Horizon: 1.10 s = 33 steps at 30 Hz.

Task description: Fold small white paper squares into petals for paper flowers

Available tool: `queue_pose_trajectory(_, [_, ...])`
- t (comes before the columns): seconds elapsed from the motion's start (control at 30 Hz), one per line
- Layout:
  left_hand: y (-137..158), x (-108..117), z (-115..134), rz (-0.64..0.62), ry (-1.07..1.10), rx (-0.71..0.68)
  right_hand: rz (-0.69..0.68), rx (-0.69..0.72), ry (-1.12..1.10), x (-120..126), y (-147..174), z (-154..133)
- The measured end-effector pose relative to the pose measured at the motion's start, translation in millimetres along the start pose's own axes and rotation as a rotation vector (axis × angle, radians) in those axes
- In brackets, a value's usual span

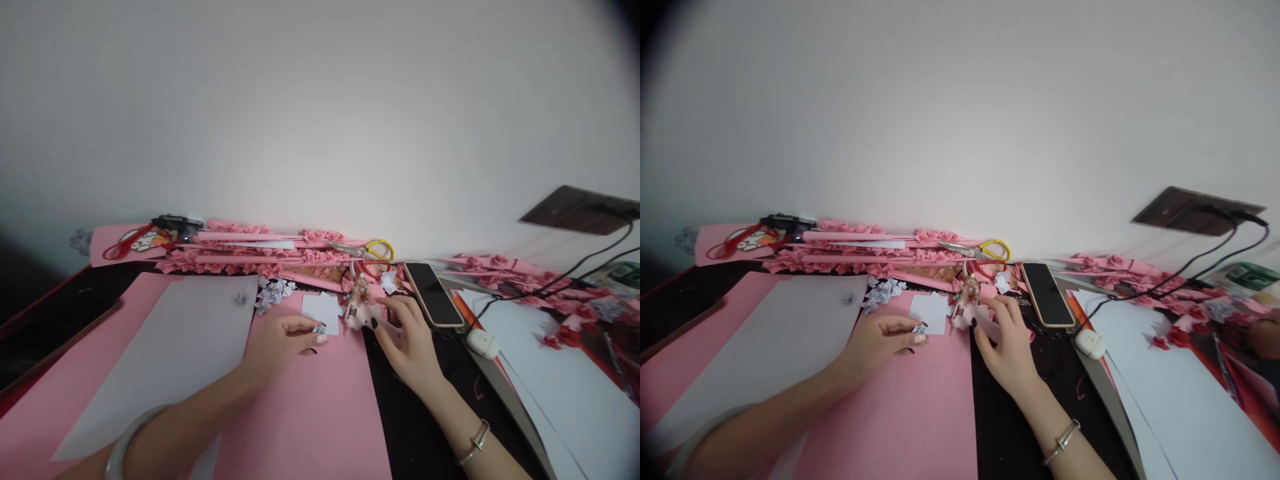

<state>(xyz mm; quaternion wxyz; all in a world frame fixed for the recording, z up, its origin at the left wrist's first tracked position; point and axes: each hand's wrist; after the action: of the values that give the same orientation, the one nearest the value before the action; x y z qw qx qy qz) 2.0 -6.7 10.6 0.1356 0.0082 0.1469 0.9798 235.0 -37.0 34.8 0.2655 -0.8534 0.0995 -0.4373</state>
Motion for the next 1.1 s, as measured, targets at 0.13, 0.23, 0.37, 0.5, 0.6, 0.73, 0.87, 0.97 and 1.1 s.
queue_pose_trajectory(0.13, [0, -1, -1, -0.041, -0.005, 0.004, -0.095, 0.091, -0.145, -2, 5, -12])
queue_pose_trajectory(0.23, [1, -2, 0, -0.07, -0.009, 0.011, -0.168, 0.115, -0.202, -6, 8, -16])
queue_pose_trajectory(0.37, [1, -1, -1, -0.081, -0.018, 0.007, -0.175, 0.101, -0.223, -7, 10, -15])
queue_pose_trajectory(0.5, [1, -1, -2, -0.082, -0.035, 0.017, -0.129, 0.073, -0.222, -7, 10, -12])
queue_pose_trajectory(0.6, [1, -1, -3, -0.087, -0.039, 0.02, -0.12, 0.039, -0.21, -7, 10, -9])
queue_pose_trajectory(0.73, [1, -1, -3, -0.093, -0.03, 0.022, -0.133, 0.006, -0.219, -8, 9, -8])
queue_pose_trajectory(0.87, [0, -2, -2, -0.11, 0.003, 0.026, -0.144, -0.028, -0.232, -9, 10, -8])
queue_pose_trajectory(0.97, [0, -2, -3, -0.122, 0.025, 0.012, -0.139, -0.038, -0.231, -9, 10, -7])
queue_pose_trajectory(1.1, [0, -2, -4, -0.127, 0.02, 0.0, -0.139, -0.039, -0.234, -10, 10, -6])
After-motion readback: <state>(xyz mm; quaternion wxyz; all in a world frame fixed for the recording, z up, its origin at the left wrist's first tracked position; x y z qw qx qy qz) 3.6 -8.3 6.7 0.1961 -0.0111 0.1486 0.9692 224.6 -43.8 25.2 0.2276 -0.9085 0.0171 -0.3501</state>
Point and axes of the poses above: each hand's wrist, its own y-axis away from the middle knuckle, its own x-axis out of the back of the hand, z = x × y, and after that the axes turned 5 degrees about z, right-handed
